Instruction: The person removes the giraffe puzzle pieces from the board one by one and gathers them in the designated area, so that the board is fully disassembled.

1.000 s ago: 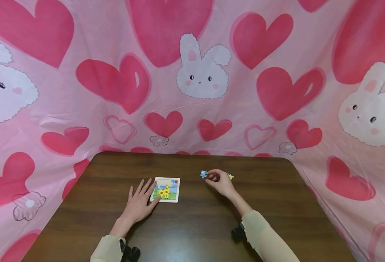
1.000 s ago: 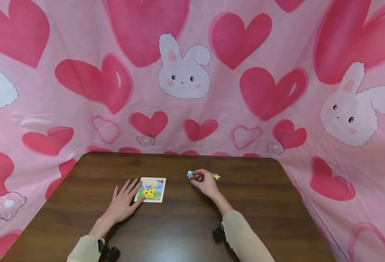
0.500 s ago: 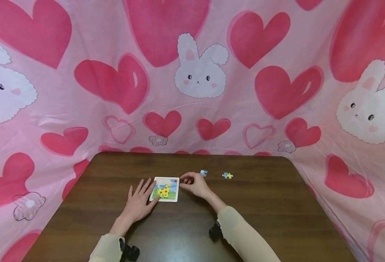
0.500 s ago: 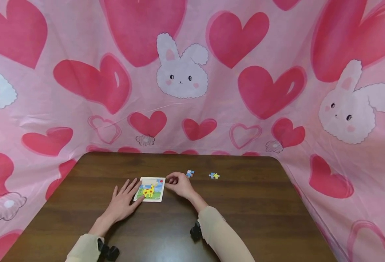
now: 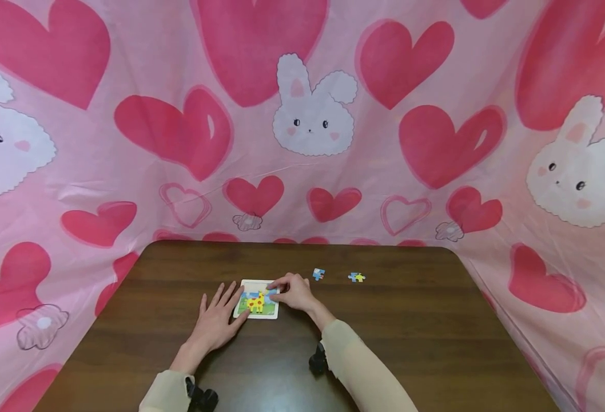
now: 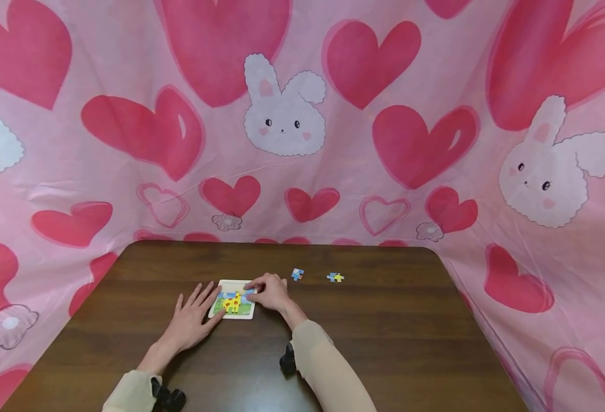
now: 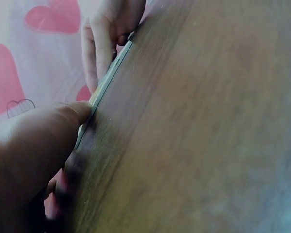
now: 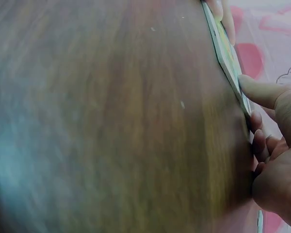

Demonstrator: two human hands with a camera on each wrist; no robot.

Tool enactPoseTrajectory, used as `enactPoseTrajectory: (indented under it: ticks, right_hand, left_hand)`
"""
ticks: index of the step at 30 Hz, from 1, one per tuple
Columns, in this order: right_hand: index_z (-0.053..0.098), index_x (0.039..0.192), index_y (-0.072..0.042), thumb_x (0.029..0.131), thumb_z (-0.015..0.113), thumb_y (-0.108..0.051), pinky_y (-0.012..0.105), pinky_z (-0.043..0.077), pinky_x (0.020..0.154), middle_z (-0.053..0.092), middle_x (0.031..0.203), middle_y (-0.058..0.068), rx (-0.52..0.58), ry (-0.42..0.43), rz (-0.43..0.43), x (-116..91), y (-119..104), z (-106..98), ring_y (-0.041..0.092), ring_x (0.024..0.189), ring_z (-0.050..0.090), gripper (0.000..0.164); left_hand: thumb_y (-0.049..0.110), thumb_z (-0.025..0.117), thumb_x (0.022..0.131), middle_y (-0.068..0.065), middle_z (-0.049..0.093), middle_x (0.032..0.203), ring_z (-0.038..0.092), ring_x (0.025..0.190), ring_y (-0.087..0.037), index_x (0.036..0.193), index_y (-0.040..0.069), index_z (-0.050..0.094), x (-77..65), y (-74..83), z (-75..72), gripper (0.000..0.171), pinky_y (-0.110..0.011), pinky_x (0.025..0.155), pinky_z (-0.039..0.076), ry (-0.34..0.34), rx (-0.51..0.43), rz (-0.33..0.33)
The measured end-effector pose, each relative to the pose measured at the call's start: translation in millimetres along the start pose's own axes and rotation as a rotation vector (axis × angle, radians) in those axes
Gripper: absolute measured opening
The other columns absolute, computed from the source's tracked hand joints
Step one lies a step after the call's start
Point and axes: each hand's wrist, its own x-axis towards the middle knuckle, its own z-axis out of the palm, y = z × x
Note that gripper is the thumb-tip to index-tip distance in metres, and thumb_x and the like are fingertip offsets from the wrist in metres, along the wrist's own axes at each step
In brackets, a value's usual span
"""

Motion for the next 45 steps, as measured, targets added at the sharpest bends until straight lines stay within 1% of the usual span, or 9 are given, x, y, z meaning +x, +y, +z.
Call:
enactPoseTrajectory:
  ticks: [5,8,11,14,18,27,33,37,45]
  right_hand:
    - [0.087,0.106,-0.012,0.091,0.09,-0.015,0.034,0.024,0.086,0.069,0.09,0.006,-0.022,-0.001,0.009,0.7,-0.6,1.4,0.009,0.087,0.049,0.015]
    - [0.086,0.105,-0.011,0.092,0.088,-0.012,0.034,0.024,0.086,0.068,0.092,0.007,-0.011,-0.011,-0.001,-0.3,2.0,-1.6,0.01,0.087,0.049,0.014]
    - [0.085,0.11,-0.012,0.093,0.087,-0.012,0.035,0.024,0.085,0.068,0.094,0.008,-0.007,-0.035,-0.018,-0.7,2.9,-4.6,0.011,0.087,0.048,0.017]
    - [0.084,0.118,-0.016,0.097,0.084,-0.014,0.036,0.023,0.085,0.067,0.096,0.008,-0.024,-0.072,-0.038,0.1,2.0,-6.3,0.012,0.089,0.047,0.021]
    - [0.084,0.119,-0.018,0.099,0.082,-0.015,0.038,0.023,0.084,0.064,0.097,0.006,-0.061,-0.104,-0.048,1.6,0.5,-6.7,0.014,0.091,0.045,0.021]
    - [0.078,0.114,-0.015,0.097,0.083,-0.013,0.035,0.023,0.085,0.062,0.097,0.006,-0.041,-0.089,-0.04,1.2,-1.4,-6.8,0.011,0.091,0.044,0.018]
    - [0.081,0.121,-0.018,0.099,0.082,-0.015,0.038,0.022,0.086,0.061,0.097,0.004,-0.048,-0.108,-0.029,-1.3,2.3,-5.3,0.012,0.092,0.043,0.023]
    - [0.083,0.116,-0.017,0.098,0.083,-0.014,0.039,0.022,0.085,0.062,0.097,0.004,-0.049,-0.105,-0.026,-1.3,4.7,-3.6,0.014,0.092,0.045,0.018]
    - [0.076,0.115,-0.017,0.097,0.083,-0.012,0.038,0.021,0.084,0.059,0.095,0.006,-0.024,-0.107,-0.018,-0.6,3.5,-2.1,0.013,0.091,0.042,0.02]
  left_hand:
    - [0.053,0.061,0.108,-0.02,0.03,0.181,0.019,0.169,-0.051,0.171,0.014,0.04,0.3,0.0,-0.8,0.077,-0.084,0.129,0.004,0.0,-0.002,-0.005]
    - [0.054,0.061,0.108,-0.019,0.031,0.181,0.021,0.169,-0.051,0.171,0.014,0.041,1.5,0.5,0.0,0.077,-0.084,0.13,0.005,0.008,-0.002,0.001]
    - [0.053,0.062,0.108,-0.019,0.033,0.18,0.022,0.169,-0.05,0.17,0.014,0.042,1.6,1.6,-1.6,0.076,-0.084,0.129,0.007,0.018,-0.001,0.011]
    - [0.053,0.063,0.108,-0.019,0.035,0.179,0.024,0.168,-0.051,0.17,0.014,0.044,1.9,1.2,-3.8,0.075,-0.084,0.129,0.008,0.027,0.005,0.019]
    - [0.053,0.063,0.108,-0.02,0.036,0.179,0.025,0.168,-0.051,0.169,0.014,0.044,3.0,0.1,-4.6,0.075,-0.085,0.129,0.009,0.032,0.013,0.025]
    - [0.052,0.065,0.106,-0.02,0.034,0.179,0.023,0.168,-0.052,0.17,0.014,0.043,1.0,-3.7,0.5,0.077,-0.085,0.129,0.007,0.042,0.006,0.015]
    - [0.052,0.065,0.106,-0.02,0.036,0.179,0.025,0.168,-0.052,0.169,0.013,0.045,0.2,-3.1,3.5,0.076,-0.085,0.128,0.009,0.045,0.002,0.022]
    - [0.052,0.065,0.107,-0.019,0.036,0.179,0.024,0.168,-0.051,0.169,0.014,0.045,0.6,-2.9,4.4,0.076,-0.085,0.129,0.008,0.037,-0.008,0.017]
    - [0.053,0.064,0.107,-0.018,0.035,0.179,0.023,0.169,-0.05,0.169,0.015,0.045,-0.9,-4.1,4.5,0.076,-0.085,0.129,0.007,0.029,-0.012,0.005]
